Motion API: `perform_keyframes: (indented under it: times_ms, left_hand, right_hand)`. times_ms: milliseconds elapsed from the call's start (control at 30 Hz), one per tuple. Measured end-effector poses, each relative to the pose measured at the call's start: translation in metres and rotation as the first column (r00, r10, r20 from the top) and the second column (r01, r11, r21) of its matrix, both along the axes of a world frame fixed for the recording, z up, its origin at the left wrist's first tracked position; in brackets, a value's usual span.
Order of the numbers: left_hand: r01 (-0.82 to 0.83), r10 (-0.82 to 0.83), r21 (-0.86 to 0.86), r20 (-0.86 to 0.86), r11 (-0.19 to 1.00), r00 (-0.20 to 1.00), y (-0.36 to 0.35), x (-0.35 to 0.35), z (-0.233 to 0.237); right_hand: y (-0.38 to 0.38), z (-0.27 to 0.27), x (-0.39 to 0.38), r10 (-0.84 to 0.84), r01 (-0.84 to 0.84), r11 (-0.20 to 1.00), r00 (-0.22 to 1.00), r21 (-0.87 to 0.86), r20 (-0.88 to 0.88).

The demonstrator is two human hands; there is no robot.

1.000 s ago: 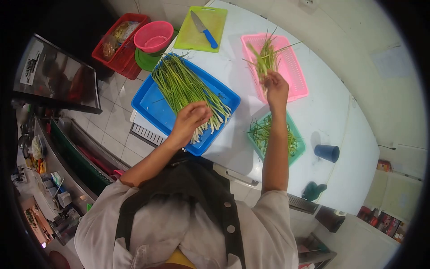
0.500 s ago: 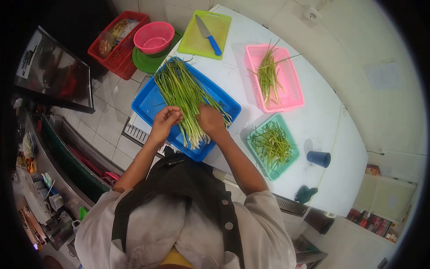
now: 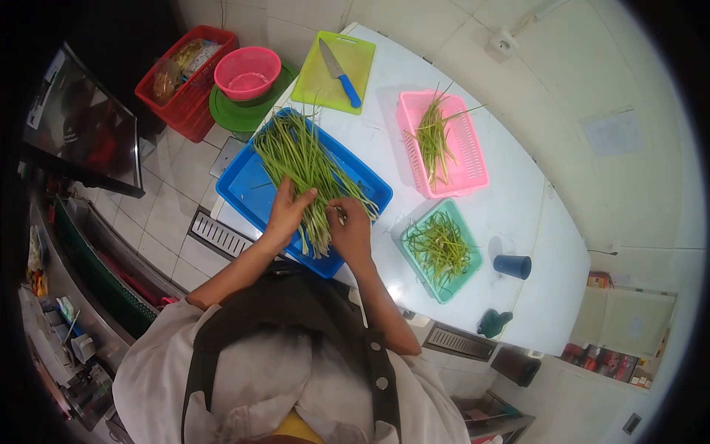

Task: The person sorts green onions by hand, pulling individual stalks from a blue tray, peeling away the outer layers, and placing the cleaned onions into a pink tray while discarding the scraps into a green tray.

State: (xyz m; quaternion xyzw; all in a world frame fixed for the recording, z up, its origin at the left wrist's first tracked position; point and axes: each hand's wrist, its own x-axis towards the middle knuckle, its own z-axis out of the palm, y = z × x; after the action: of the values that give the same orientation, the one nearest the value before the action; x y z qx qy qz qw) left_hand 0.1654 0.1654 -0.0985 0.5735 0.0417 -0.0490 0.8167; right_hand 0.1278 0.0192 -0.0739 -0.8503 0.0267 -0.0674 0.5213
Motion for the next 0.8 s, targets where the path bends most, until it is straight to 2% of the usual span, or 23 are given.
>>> perform_keyframes:
  times_ms: [67, 100, 167, 200, 233, 267, 300, 400, 500, 533, 567, 600, 633, 700, 733, 800]
  left_hand:
    - [-0.101, 0.086, 0.155, 0.095, 0.983, 0.992, -0.002, -0.003, -0.002]
    - [-0.148, 0.116, 0.228, 0.147, 0.962, 0.982, -0.004, -0.005, 0.004]
    - [-0.044, 0.041, 0.018, 0.119, 0.999, 0.992, -0.004, -0.007, 0.017]
    - [0.004, 0.006, -0.087, 0.109, 0.996, 0.994, -0.003, -0.007, 0.024]
    - [0.089, -0.079, -0.121, 0.081, 0.989, 0.994, 0.001, -0.005, 0.019]
    - [0.170, -0.163, -0.156, 0.056, 0.973, 0.985, 0.009, -0.001, 0.010]
    - [0.246, -0.245, -0.193, 0.032, 0.950, 0.969, 0.013, 0.003, 0.015]
    - [0.158, -0.167, -0.202, -0.032, 0.967, 0.985, 0.011, 0.001, 0.033]
    - [0.118, -0.139, -0.246, -0.072, 0.962, 0.988, 0.016, 0.002, 0.032]
    - [0.101, -0.137, -0.313, -0.097, 0.944, 0.986, 0.017, 0.001, 0.034]
    - [0.081, -0.135, -0.379, -0.116, 0.922, 0.984, 0.018, 0.002, 0.037]
    - [0.062, -0.133, -0.443, -0.133, 0.894, 0.982, 0.019, 0.003, 0.042]
    - [0.068, -0.144, -0.450, -0.136, 0.890, 0.980, 0.019, 0.003, 0.047]
    - [0.077, -0.160, -0.464, -0.141, 0.882, 0.977, 0.018, 0.002, 0.054]
    - [0.114, -0.158, -0.367, -0.094, 0.923, 0.983, 0.015, 0.000, 0.051]
    - [0.167, -0.169, -0.154, -0.002, 0.974, 0.986, 0.007, -0.006, 0.044]
  right_hand:
    - [-0.001, 0.013, -0.003, -0.068, 0.136, 0.950, 0.968, 0.279, -0.241]
    - [0.001, 0.018, -0.007, -0.078, 0.156, 0.919, 0.972, 0.361, -0.222]
    - [0.010, 0.024, -0.016, -0.105, 0.185, 0.836, 0.978, 0.516, -0.181]
    - [0.015, 0.029, -0.020, -0.133, 0.142, 0.932, 0.990, 0.332, -0.051]
    - [0.022, 0.034, -0.023, -0.127, 0.116, 0.985, 0.989, 0.130, 0.081]
    - [0.027, 0.036, -0.026, -0.092, 0.111, 0.991, 0.974, -0.081, 0.206]
    - [0.023, 0.031, -0.025, 0.035, 0.078, 0.950, 0.936, -0.303, 0.351]
    - [0.022, 0.025, -0.028, 0.130, 0.025, 0.946, 0.884, -0.322, 0.449]
    - [0.025, 0.046, -0.029, 0.080, -0.057, 0.993, 0.966, -0.102, 0.245]
    - [0.024, 0.040, -0.028, 0.022, -0.048, 0.954, 0.996, 0.297, 0.090]
    - [0.023, 0.030, -0.023, 0.026, 0.027, 0.766, 0.997, 0.642, -0.073]
    - [0.022, 0.025, -0.018, 0.091, 0.149, 0.465, 0.972, 0.873, -0.215]
    - [0.020, 0.021, -0.015, 0.089, 0.181, 0.489, 0.963, 0.853, -0.256]
    - [0.018, 0.016, -0.014, 0.011, 0.145, 0.630, 0.981, 0.763, -0.196]
    - [0.017, 0.015, -0.015, -0.024, 0.134, 0.694, 0.986, 0.708, -0.163]
    - [0.016, 0.015, -0.015, -0.044, 0.123, 0.742, 0.990, 0.659, -0.135]
